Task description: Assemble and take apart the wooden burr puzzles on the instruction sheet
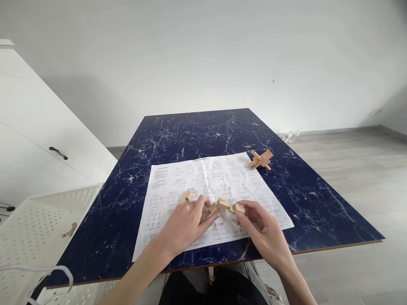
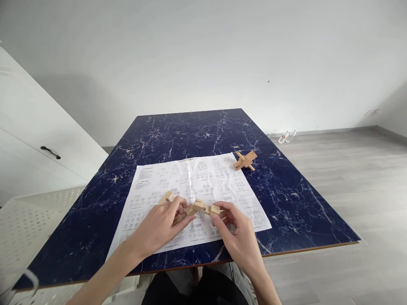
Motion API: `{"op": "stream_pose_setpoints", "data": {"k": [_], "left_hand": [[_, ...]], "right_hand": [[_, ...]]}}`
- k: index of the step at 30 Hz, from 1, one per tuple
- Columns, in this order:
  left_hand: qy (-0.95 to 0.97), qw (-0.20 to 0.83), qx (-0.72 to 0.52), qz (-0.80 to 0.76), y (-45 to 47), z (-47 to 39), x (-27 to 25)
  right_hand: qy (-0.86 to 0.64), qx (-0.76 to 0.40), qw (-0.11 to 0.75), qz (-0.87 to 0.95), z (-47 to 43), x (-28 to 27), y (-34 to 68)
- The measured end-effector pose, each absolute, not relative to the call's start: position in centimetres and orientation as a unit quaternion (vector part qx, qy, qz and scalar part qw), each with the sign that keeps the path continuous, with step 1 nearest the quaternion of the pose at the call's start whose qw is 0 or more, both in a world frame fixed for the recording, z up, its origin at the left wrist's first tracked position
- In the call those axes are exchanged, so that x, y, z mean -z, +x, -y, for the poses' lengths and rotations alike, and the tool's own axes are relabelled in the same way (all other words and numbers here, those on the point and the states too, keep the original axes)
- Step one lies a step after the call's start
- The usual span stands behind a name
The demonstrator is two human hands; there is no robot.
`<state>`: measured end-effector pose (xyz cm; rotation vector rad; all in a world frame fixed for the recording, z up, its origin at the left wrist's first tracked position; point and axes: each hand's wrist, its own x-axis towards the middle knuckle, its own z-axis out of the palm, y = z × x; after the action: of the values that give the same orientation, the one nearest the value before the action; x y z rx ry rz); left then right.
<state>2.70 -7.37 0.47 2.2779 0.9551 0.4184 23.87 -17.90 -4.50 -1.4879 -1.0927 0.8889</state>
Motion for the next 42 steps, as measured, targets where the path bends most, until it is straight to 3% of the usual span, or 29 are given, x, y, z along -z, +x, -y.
{"op": "stream_pose_setpoints", "data": {"k": [7,19,32,42], "left_hand": [[0.775,0.429,-0.183,-0.427,2.7,8.1,-1.2],[0.590,0.654,-0.261,-0.395,3.2,8.2,-1.6],[0.507,0.723,-0.291,-0.368,2.9,8.9,-1.8],[0.532,0.717,-0.283,-0.350,2.5,9.3,-1.2]], "right_hand": [[-0.624,-0.365,0.522,0.454,18.0,4.2,23.9],[-0.624,-0.360,0.521,0.457,18.0,4.2,23.8],[-0.627,-0.355,0.518,0.461,18.0,4.1,23.8],[-0.626,-0.354,0.517,0.465,18.1,4.1,23.9]]}}
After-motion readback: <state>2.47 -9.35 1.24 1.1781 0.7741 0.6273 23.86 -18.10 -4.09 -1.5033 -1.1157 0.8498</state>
